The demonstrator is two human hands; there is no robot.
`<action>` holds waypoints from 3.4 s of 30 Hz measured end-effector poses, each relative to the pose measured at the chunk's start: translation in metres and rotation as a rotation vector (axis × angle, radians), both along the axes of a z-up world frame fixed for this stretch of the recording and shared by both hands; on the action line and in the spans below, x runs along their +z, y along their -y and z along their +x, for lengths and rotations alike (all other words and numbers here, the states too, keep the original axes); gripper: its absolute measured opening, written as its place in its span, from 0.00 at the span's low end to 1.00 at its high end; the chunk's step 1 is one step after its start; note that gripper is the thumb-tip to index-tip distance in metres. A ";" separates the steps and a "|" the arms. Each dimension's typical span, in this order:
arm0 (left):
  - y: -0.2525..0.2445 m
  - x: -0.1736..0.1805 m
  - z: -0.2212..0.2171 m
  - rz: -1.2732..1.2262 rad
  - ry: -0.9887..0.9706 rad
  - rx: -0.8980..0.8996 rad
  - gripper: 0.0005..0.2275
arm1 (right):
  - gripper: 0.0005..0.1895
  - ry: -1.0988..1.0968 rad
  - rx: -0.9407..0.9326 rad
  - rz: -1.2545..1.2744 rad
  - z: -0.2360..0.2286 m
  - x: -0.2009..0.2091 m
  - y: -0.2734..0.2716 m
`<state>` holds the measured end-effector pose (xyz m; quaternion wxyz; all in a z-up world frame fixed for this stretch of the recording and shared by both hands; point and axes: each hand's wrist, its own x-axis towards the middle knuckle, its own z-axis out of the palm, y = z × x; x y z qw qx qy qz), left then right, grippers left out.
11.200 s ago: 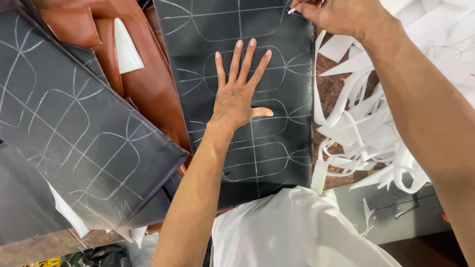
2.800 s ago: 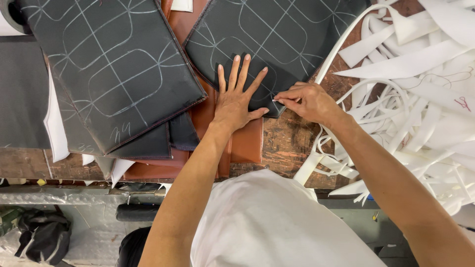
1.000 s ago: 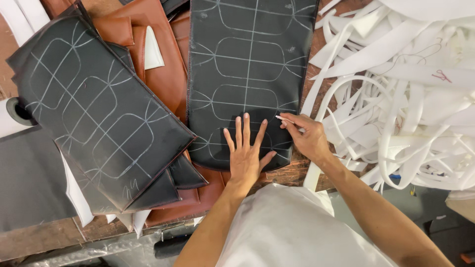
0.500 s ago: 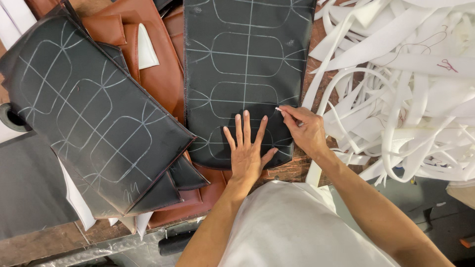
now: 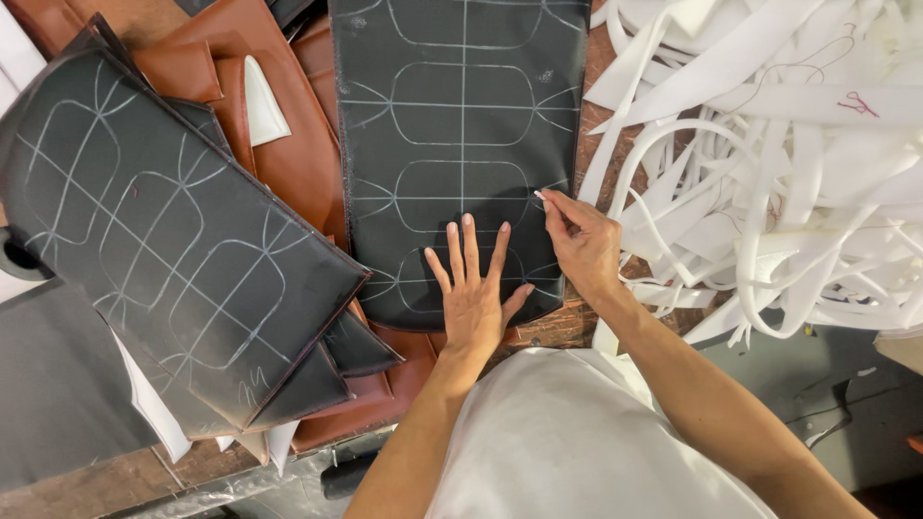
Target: The person uses a piece of chalk to mark grid patterns and curves on black upholstery fabric panels at a workbench, periodically moving the panels and stacking them.
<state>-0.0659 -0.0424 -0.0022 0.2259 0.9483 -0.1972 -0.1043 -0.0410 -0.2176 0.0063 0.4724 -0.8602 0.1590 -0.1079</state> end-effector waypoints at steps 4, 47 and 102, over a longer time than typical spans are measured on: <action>0.000 -0.001 0.001 0.019 0.001 -0.004 0.41 | 0.10 0.016 -0.070 0.034 0.000 -0.004 -0.002; 0.002 -0.005 -0.002 0.193 0.056 -0.030 0.44 | 0.08 -0.101 0.461 -0.025 0.048 0.015 0.048; 0.003 -0.007 -0.004 0.184 0.046 -0.021 0.44 | 0.12 -0.395 0.938 -0.217 0.054 0.020 0.115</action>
